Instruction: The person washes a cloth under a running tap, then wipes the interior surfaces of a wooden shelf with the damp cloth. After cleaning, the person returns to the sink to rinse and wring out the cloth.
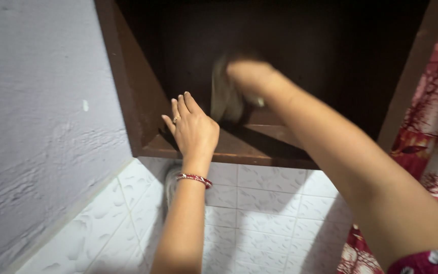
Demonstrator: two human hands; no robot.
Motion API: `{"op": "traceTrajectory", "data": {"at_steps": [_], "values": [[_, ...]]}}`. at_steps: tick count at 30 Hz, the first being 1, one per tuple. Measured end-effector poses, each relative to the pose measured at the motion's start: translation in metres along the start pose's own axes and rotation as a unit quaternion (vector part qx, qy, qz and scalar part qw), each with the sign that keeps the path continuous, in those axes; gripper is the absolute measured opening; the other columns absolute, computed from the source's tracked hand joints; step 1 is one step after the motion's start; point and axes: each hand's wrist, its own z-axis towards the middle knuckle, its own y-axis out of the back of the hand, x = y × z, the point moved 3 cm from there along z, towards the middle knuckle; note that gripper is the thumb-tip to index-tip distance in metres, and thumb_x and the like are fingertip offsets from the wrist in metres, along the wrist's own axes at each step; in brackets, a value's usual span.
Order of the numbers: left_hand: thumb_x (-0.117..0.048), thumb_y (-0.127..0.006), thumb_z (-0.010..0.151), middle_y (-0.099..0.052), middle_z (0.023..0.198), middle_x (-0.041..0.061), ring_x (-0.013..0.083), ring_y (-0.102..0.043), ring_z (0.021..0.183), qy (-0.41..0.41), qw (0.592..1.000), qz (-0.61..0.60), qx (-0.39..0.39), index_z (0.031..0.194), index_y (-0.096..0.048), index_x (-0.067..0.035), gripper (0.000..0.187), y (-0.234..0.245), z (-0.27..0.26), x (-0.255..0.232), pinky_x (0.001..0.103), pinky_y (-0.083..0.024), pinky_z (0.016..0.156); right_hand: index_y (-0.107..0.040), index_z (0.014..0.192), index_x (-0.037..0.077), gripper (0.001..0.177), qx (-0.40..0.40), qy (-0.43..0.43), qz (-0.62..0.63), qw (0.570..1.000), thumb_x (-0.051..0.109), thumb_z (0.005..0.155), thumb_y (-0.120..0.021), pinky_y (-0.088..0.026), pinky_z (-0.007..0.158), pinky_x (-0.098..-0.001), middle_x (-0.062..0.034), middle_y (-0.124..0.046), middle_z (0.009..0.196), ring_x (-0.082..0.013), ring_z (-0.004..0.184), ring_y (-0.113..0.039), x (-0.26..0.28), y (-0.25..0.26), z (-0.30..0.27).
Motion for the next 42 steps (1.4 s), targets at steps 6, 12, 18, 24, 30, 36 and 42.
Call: {"op": "traceTrajectory", "data": {"at_steps": [6,12,18,24,30,36,42], "values": [[-0.004,-0.055,0.095,-0.041,0.153,0.027,0.0417,-0.040,0.143,0.040,0.985,-0.151,-0.071,0.150,-0.034,0.006,0.060,0.000,0.007,0.018,0.052,-0.036,0.115,-0.075,0.120,0.016,0.037,-0.319,0.016,0.103,0.942,0.011,0.088,-0.060,-0.042,0.106,-0.0438,-0.0073,-0.065,0.135,-0.0322,0.129,-0.055,-0.010,0.002,0.081],[-0.001,-0.056,0.094,-0.043,0.152,0.027,0.0433,-0.047,0.137,0.055,0.983,-0.158,-0.078,0.150,-0.034,0.006,0.061,-0.003,0.009,0.027,0.050,-0.039,0.112,-0.074,0.118,0.015,0.030,-0.073,0.120,0.052,0.989,0.023,0.094,-0.058,-0.048,0.101,-0.0415,-0.0091,-0.069,0.128,-0.0281,0.120,-0.062,0.085,-0.067,0.073],[0.007,-0.056,0.083,-0.054,0.141,0.025,0.0425,-0.054,0.130,-0.037,0.991,-0.073,-0.104,0.139,-0.048,0.008,0.057,0.023,0.006,0.035,0.046,-0.045,0.108,-0.076,0.109,0.014,0.033,0.154,0.042,0.039,0.986,0.038,0.097,-0.056,-0.052,0.096,-0.0442,-0.0109,-0.073,0.114,-0.0286,0.110,-0.069,0.090,-0.024,-0.004],[0.001,-0.051,0.100,-0.062,0.133,0.020,0.0382,-0.058,0.127,-0.072,0.972,-0.118,-0.188,0.134,-0.057,0.006,0.036,0.034,-0.003,0.049,0.046,-0.047,0.110,-0.078,0.110,0.017,0.040,-0.135,-0.009,0.015,0.991,0.006,0.076,-0.062,-0.054,0.090,-0.0413,-0.0108,-0.072,0.116,-0.0322,0.110,-0.068,0.009,0.049,0.013],[-0.011,-0.043,0.111,-0.056,0.148,0.018,0.0357,-0.048,0.146,-0.075,0.922,-0.195,-0.327,0.143,-0.052,0.003,0.036,0.036,-0.018,0.060,0.051,-0.027,0.129,-0.078,0.109,0.013,0.029,-0.235,-0.040,0.128,0.963,0.019,0.083,-0.068,-0.055,0.087,-0.0436,-0.0155,-0.075,0.111,-0.0352,0.103,-0.070,0.040,-0.002,0.050],[-0.019,-0.037,0.112,-0.050,0.159,0.016,0.0332,-0.040,0.155,-0.056,0.936,-0.211,-0.277,0.152,-0.048,0.001,0.046,0.043,-0.013,0.066,0.051,-0.017,0.132,-0.078,0.105,0.009,0.030,0.058,-0.012,0.257,0.965,0.022,0.078,-0.079,-0.056,0.089,-0.0414,-0.0170,-0.075,0.106,-0.0329,0.101,-0.072,0.110,-0.050,0.053],[-0.022,-0.032,0.112,-0.045,0.163,0.017,0.0335,-0.037,0.157,-0.081,0.931,-0.227,-0.273,0.155,-0.043,0.002,0.051,0.032,-0.013,0.074,0.048,-0.019,0.133,-0.069,0.119,0.002,0.038,-0.393,-0.092,0.647,0.647,0.014,0.083,-0.072,-0.061,0.077,-0.0461,-0.0216,-0.076,0.106,-0.0387,0.093,-0.075,0.105,0.047,0.085]]}}
